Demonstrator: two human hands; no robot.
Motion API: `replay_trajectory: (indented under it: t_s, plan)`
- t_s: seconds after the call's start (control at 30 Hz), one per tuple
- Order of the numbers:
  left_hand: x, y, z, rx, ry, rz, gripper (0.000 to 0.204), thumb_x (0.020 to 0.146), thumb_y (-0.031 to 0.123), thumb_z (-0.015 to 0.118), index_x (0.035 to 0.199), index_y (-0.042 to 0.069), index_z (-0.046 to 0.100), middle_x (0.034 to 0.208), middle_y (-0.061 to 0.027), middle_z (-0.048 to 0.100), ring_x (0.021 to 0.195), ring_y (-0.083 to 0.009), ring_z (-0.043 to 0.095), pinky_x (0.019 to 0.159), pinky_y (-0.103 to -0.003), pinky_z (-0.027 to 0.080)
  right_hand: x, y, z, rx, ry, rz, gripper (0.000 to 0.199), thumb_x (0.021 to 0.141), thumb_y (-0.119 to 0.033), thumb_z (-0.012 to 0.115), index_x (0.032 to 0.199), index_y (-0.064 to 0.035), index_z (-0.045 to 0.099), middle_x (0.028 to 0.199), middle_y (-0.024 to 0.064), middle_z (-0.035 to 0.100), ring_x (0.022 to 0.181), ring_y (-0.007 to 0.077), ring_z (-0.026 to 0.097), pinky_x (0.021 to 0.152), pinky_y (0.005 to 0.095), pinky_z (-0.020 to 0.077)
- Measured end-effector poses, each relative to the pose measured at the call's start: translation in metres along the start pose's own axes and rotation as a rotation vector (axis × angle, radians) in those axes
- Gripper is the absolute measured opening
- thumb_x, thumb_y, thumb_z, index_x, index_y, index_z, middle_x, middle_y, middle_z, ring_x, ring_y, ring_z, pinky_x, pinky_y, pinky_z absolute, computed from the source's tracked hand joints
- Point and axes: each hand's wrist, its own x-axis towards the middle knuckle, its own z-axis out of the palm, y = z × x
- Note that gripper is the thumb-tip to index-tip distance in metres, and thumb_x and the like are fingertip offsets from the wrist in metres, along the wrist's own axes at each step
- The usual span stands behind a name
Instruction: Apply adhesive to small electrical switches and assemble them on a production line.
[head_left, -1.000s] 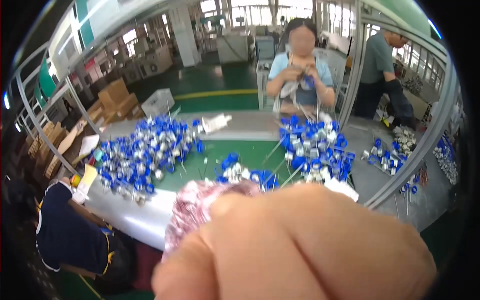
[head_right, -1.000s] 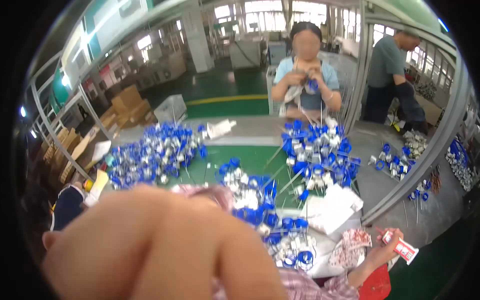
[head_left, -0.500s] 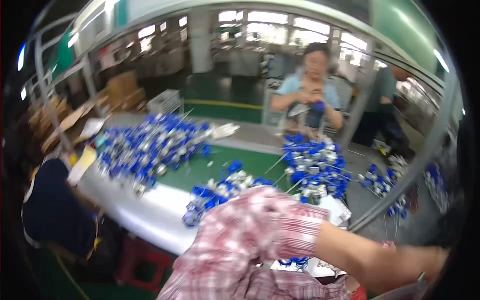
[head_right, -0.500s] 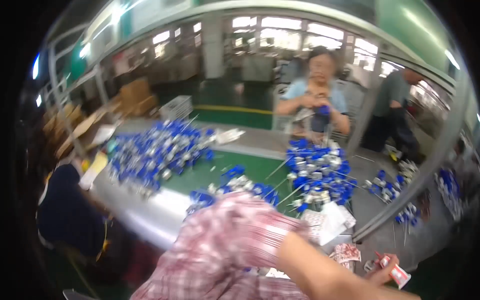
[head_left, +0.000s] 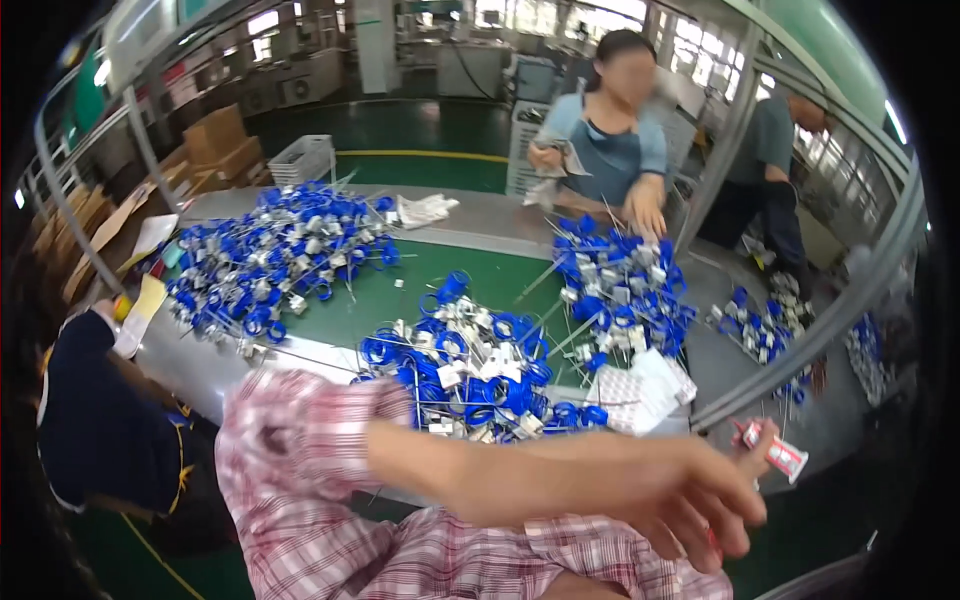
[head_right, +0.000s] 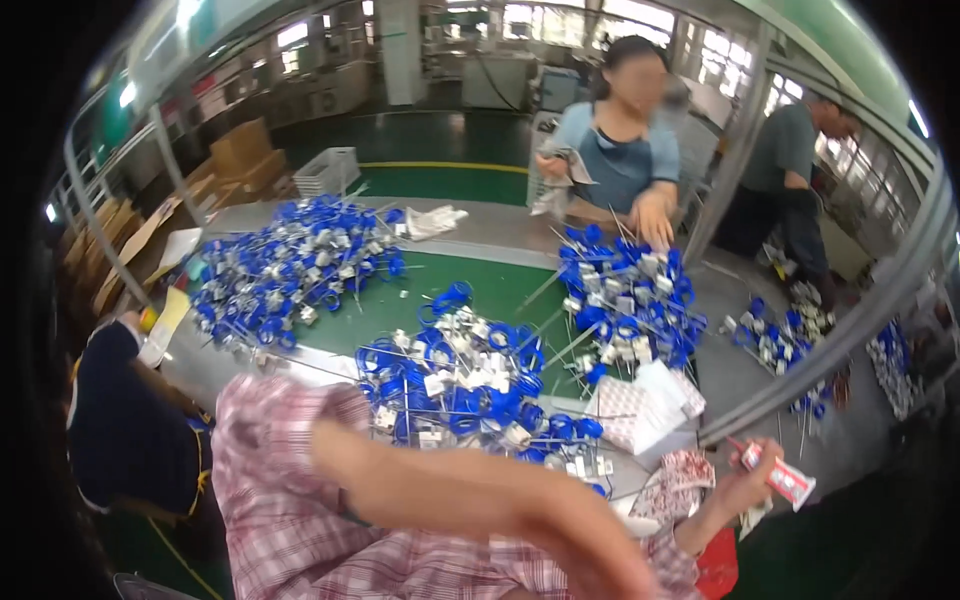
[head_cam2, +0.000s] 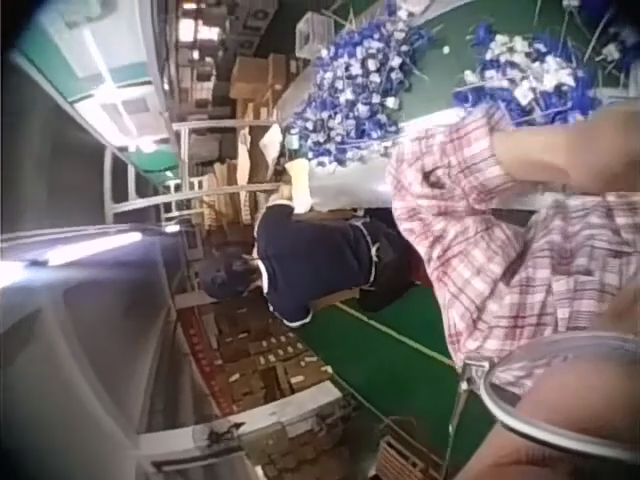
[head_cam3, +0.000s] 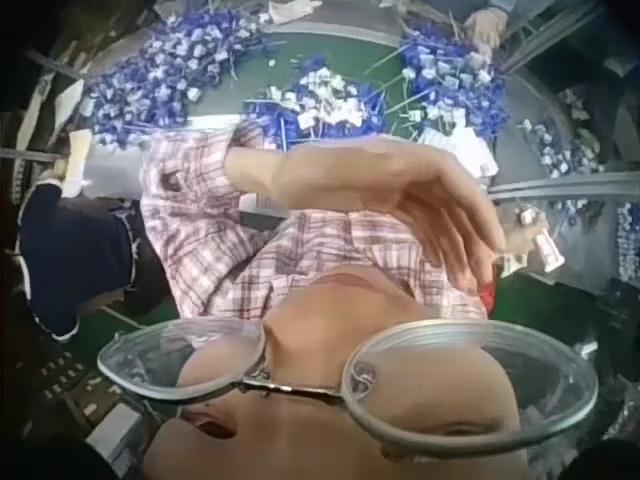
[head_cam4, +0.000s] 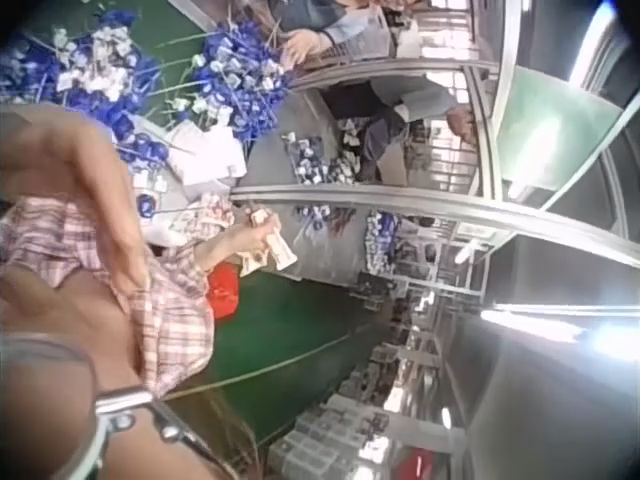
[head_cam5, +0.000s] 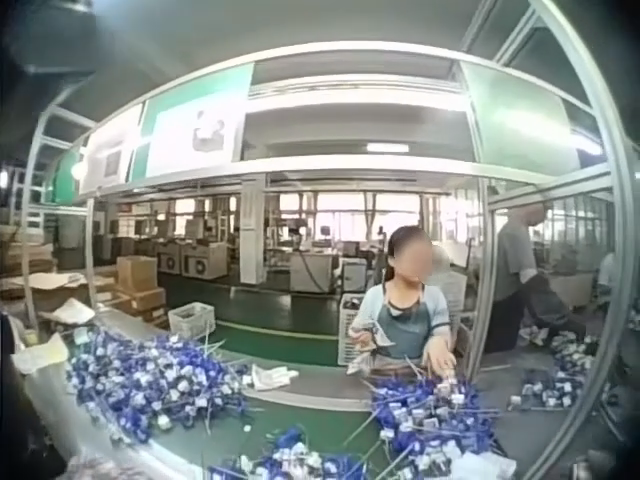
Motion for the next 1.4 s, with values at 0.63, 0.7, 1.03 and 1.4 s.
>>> replay_trajectory:
  t_s: [0.63, 0.7, 1.03, 1.4]
  plan:
    - [-0.069, 0.039, -0.232, 1.868, 0.649, -0.097, 0.023, 0.081, 0.019, 0.052, 0.091, 0.0, 0.058, 0.084, -0.0146, 0.061, 0.081, -0.0265, 0.059, 0.072, -0.034, 0.046, -0.005, 0.025, 0.021, -0.095, -0.134, -0.048, 0.02, 0.082, -0.019, 0.052, 0.073, -0.002, 0.053, 0.065, 0.0057, 0.055, 0.046, 0.0102, 0.05, 0.04, 0.0177, 0.037]
    - [-0.065, 0.049, -0.28, 1.822, 0.598, -0.283, 0.021, 0.079, 0.018, 0.053, 0.09, 0.002, 0.06, 0.084, -0.0137, 0.062, 0.081, -0.0266, 0.059, 0.072, -0.034, 0.046, -0.007, 0.026, 0.026, -0.096, -0.127, -0.052, 0.02, 0.082, -0.019, 0.052, 0.073, -0.0023, 0.053, 0.064, 0.0056, 0.054, 0.046, 0.01, 0.049, 0.04, 0.0177, 0.037]
    - [-0.051, -0.043, -0.472, 1.712, 0.253, -0.861, 0.033, 0.07, 0.021, 0.06, 0.099, 0.005, 0.058, 0.09, -0.014, 0.061, 0.084, -0.0282, 0.058, 0.073, -0.037, 0.045, 0.005, 0.046, -0.001, -0.164, 0.068, 0.021, 0.016, 0.082, -0.019, 0.052, 0.074, -0.0046, 0.052, 0.064, 0.0064, 0.055, 0.048, 0.0097, 0.05, 0.04, 0.0178, 0.0384]
    - [-0.065, -0.078, -0.476, 1.866, 0.38, -0.93, 0.04, 0.064, 0.027, 0.062, 0.1, 0.01, 0.058, 0.087, -0.0137, 0.061, 0.103, -0.0325, 0.044, 0.078, -0.04, 0.044, 0.017, 0.06, -0.017, -0.152, 0.138, 0.018, 0.019, 0.081, -0.018, 0.053, 0.072, -0.0006, 0.053, 0.063, 0.0085, 0.055, 0.046, 0.0111, 0.048, 0.04, 0.0193, 0.0374]
